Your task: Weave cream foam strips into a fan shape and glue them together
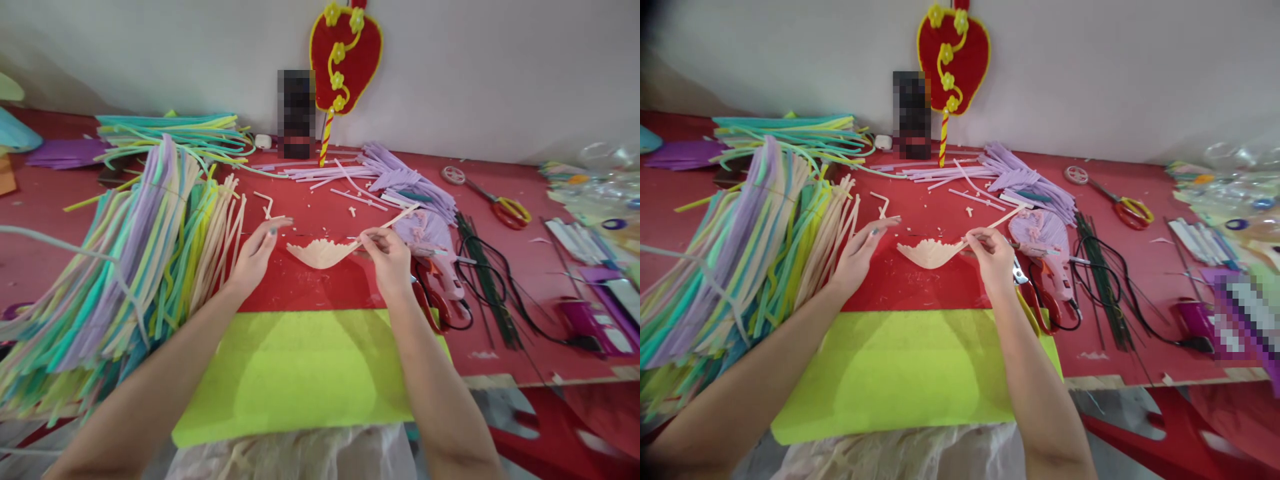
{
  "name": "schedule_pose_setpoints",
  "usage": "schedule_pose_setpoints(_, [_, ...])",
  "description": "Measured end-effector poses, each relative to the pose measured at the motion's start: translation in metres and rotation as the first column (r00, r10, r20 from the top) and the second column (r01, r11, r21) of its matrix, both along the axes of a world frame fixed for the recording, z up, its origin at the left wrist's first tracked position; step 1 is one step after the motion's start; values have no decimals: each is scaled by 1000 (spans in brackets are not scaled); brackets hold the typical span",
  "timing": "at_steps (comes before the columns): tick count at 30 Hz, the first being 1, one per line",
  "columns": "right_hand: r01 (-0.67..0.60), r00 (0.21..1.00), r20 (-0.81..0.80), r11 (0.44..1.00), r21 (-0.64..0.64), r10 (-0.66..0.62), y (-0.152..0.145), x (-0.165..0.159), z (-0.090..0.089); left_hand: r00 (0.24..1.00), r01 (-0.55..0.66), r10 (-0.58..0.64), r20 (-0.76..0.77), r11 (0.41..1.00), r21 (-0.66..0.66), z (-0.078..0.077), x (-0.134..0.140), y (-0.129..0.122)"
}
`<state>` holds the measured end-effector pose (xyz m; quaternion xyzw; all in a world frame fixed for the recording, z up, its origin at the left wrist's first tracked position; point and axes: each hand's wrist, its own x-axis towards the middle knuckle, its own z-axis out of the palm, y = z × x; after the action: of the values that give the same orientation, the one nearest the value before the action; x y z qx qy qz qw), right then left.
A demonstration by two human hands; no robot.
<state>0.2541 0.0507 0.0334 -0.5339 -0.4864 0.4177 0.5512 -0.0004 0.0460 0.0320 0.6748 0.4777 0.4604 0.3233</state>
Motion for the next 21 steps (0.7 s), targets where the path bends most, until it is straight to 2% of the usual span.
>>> schedule_pose_setpoints(2, [3, 1000, 10, 1000, 6, -3, 0, 1, -1, 995, -95, 95, -12, 995, -8, -4, -2, 1])
schedule_pose_setpoints(4, [6, 1000, 8, 1000, 6, -7, 1, 1, -2, 988, -135, 136, -71, 991, 9, -8, -4, 3])
schedule_pose_setpoints(7, [18, 1000, -19, 1000, -3, -18, 1, 1, -2, 973, -80, 90, -214, 995, 53, -12, -4, 5])
schedule_pose_setpoints(11, [20, 999, -36, 1000, -14, -20, 3, 3, -5, 908, 50, -22, -418, 997, 56, -15, -1, 4])
schedule_pose_setpoints(15, [17, 1000, -11, 999, -34, -17, 6, 4, -11, 887, 82, -44, -459, 995, 62, -16, 0, 3])
schedule_pose_setpoints(18, [-44, 999, 31, 998, -37, 45, 7, 5, -14, 881, 74, -36, -473, 995, 62, -14, -1, 3])
schedule_pose_setpoints(21, [-55, 977, 206, 998, 12, 51, 7, 8, -15, 876, 74, -34, -481, 995, 63, -12, -1, 3])
